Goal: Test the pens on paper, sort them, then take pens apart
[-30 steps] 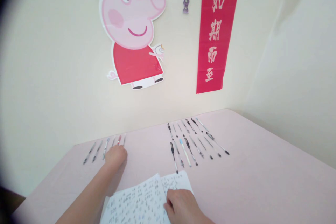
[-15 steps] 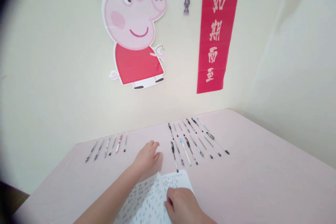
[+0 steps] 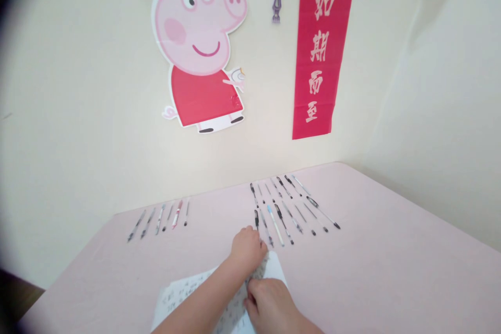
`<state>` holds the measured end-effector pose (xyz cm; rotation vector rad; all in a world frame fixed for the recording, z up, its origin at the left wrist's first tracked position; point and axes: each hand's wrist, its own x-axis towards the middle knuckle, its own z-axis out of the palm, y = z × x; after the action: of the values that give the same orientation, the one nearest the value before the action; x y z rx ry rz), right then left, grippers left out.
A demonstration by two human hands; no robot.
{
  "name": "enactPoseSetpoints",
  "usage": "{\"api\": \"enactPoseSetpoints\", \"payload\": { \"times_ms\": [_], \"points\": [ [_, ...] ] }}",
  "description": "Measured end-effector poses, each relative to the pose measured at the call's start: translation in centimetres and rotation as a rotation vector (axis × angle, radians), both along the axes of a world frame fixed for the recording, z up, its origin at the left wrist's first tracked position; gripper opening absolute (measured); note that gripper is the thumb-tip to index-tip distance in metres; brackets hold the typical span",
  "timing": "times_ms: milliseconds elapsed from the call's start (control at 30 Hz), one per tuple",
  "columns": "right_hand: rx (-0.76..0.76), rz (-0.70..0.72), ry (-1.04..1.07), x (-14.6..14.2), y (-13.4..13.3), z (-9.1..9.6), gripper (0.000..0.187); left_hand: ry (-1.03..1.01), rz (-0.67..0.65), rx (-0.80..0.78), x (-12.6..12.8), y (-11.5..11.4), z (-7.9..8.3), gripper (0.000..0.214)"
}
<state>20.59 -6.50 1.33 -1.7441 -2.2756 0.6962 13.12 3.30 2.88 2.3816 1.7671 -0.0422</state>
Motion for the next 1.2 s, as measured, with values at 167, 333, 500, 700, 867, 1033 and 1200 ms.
{"api": "enactPoseSetpoints", "payload": {
  "times_ms": [167,333,500,700,867,1033,1200],
  "points": [
    [0.015,0.006,-0.001,0.1,0.1,-0.2,0.016,0.013,0.051,0.026,-1.1,0.9,0.3,0.033],
    [0.025,0.005,-0.001,0.2,0.1,-0.6,0.015,0.019,0.153,0.106,-4.6,2.8,0.9,0.034],
    [0.021,0.000,0.004,0.2,0.1,-0.5,0.014,0.056,0.271,0.142,-10.1,5.3,1.2,0.034],
    [0.013,0.004,0.008,0.3,0.1,-0.4,0.015,0.128,0.425,0.164,-15.1,7.4,0.1,0.035],
    [0.019,0.015,0.012,0.4,0.3,-1.0,0.015,0.160,0.471,0.160,-16.4,8.8,-0.6,0.036],
    [0.014,0.012,0.020,0.4,0.4,-1.1,0.015,0.182,0.477,0.149,-16.8,9.7,-0.7,0.035],
    [0.011,0.006,0.013,0.3,0.3,-0.8,0.015,0.194,0.470,0.144,-16.8,9.7,-0.5,0.033]
  ]
}}
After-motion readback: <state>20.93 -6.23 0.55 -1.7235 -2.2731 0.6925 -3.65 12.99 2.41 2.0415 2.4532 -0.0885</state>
